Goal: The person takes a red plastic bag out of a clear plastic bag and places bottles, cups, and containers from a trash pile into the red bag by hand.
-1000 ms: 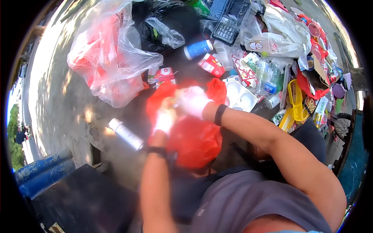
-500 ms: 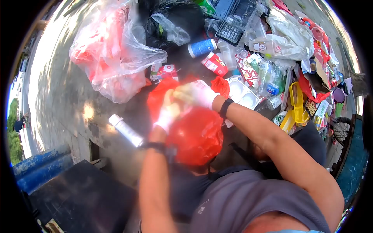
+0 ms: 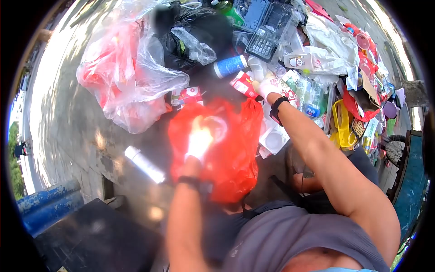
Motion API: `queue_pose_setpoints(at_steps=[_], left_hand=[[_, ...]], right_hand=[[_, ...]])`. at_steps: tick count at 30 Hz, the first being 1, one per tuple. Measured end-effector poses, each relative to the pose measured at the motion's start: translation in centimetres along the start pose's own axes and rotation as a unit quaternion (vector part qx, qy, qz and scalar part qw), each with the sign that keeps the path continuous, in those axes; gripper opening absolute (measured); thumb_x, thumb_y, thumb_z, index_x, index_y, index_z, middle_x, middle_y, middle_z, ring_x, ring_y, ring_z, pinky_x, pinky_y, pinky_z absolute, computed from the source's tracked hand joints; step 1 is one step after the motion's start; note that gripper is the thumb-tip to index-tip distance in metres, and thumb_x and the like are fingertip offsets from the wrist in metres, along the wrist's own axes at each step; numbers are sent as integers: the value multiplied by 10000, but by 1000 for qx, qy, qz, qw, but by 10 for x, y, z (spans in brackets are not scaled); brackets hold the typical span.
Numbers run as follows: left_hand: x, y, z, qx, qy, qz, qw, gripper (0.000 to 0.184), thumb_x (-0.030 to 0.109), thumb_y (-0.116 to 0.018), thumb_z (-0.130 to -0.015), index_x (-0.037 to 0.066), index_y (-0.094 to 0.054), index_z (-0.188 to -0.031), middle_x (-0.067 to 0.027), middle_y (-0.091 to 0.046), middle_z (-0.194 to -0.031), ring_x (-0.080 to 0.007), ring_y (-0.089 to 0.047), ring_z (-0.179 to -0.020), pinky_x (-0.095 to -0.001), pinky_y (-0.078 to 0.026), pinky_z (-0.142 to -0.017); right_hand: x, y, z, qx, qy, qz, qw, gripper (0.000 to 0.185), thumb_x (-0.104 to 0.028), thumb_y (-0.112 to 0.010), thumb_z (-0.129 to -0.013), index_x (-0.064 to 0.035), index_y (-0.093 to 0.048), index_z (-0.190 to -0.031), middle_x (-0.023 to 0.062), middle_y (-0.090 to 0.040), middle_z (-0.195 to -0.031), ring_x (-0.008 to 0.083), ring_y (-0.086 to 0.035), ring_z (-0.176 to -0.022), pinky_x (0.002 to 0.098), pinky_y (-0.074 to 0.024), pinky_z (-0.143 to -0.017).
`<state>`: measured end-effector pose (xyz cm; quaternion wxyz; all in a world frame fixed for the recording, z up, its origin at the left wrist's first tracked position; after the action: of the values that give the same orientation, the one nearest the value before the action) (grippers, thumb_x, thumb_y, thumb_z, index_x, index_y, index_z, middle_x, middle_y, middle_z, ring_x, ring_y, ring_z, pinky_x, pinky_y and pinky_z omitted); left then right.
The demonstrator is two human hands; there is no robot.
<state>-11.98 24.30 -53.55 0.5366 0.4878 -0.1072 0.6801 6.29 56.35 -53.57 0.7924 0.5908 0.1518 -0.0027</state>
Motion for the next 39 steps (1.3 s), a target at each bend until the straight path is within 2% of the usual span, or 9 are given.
queue_pose_setpoints(at_steps=[7,12,14,18,20,29,32,36,39], left_hand=[[43,-1,13,-2,67,22,997,612,372,-584,-1077,150,-448,-1631,-183,-580,-1519,-327,-683,-1221,-436,-671,-699],[46,5,3,-24,102,60,993,605,426,-582,-1073,156,-476,-1604,-159,-698,-1342,-264,-771,-880,-391,-637,-635],[46,6,1,-16,87,50,995,593,436,-578,-1071,162,-492,-1589,-144,-734,-1271,-242,-770,-754,-372,-620,-611],[61,6,6,-39,108,62,991,574,480,-547,-1072,176,-524,-1558,-136,-749,-1247,-245,-780,-775,-365,-613,-600],[73,10,10,-59,130,54,988,635,495,-599,-1032,192,-486,-1579,-120,-746,-1258,-249,-778,-791,-370,-600,-600],[64,44,29,-190,134,234,944,829,600,-641,-961,246,-397,-1671,-114,-565,-1578,-331,-587,-1387,-630,-511,-994],[63,69,24,-128,145,220,956,864,669,-589,-991,217,-371,-1695,-109,-534,-1620,-338,-594,-1384,-628,-490,-1037],[122,96,22,152,-275,182,932,658,501,-575,-1107,88,-504,-1615,-136,-544,-1628,-282,-596,-1406,-450,-492,-1133],[173,70,58,144,-362,-151,909,523,249,-744,-960,15,-664,-1421,-219,-655,-1485,-334,-617,-1405,-419,-477,-1171]], right_hand=[[-13,24,-14,-74,-91,-129,985,782,-416,-783,-856,52,-588,-1452,231,-742,-1301,355,-772,-1095,439,-631,-939],[-8,18,36,-486,-53,-713,503,472,-251,-784,-996,-31,-641,-1389,95,-735,-1252,232,-722,-1097,351,-602,-892],[-25,18,69,-379,106,-694,602,531,-222,-785,-985,-27,-598,-1442,86,-693,-1307,212,-678,-1169,360,-557,-995],[-72,34,127,-325,199,-711,592,587,-108,-745,-952,-4,-545,-1494,110,-641,-1413,259,-626,-1294,426,-445,-1170],[-89,50,155,-250,287,-630,677,636,-115,-774,-917,-15,-528,-1495,84,-655,-1334,181,-638,-1225,364,-521,-1065],[-105,-6,177,-289,241,-650,660,832,-200,-873,-867,-34,-455,-1567,135,-615,-1442,254,-606,-1342,416,-518,-1115],[-107,-15,172,-210,283,-530,771,852,-203,-900,-836,-32,-473,-1554,166,-603,-1459,290,-595,-1374,438,-502,-1139],[-116,1,180,-204,320,-484,788,880,-211,-925,-803,-24,-484,-1541,179,-578,-1488,326,-546,-1432,447,-456,-1187],[-130,17,189,-168,392,-449,785,921,-230,-940,-788,-18,-470,-1551,195,-542,-1527,354,-496,-1483,460,-413,-1227]])
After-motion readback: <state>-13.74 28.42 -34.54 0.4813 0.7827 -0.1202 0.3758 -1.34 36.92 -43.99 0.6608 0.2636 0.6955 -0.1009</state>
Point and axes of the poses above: each hand's wrist, its own z-axis away from the middle knuckle, its own y-axis out of the back of the hand, x = y × z, the point moved 3 cm from there along -z, towards the middle knuckle
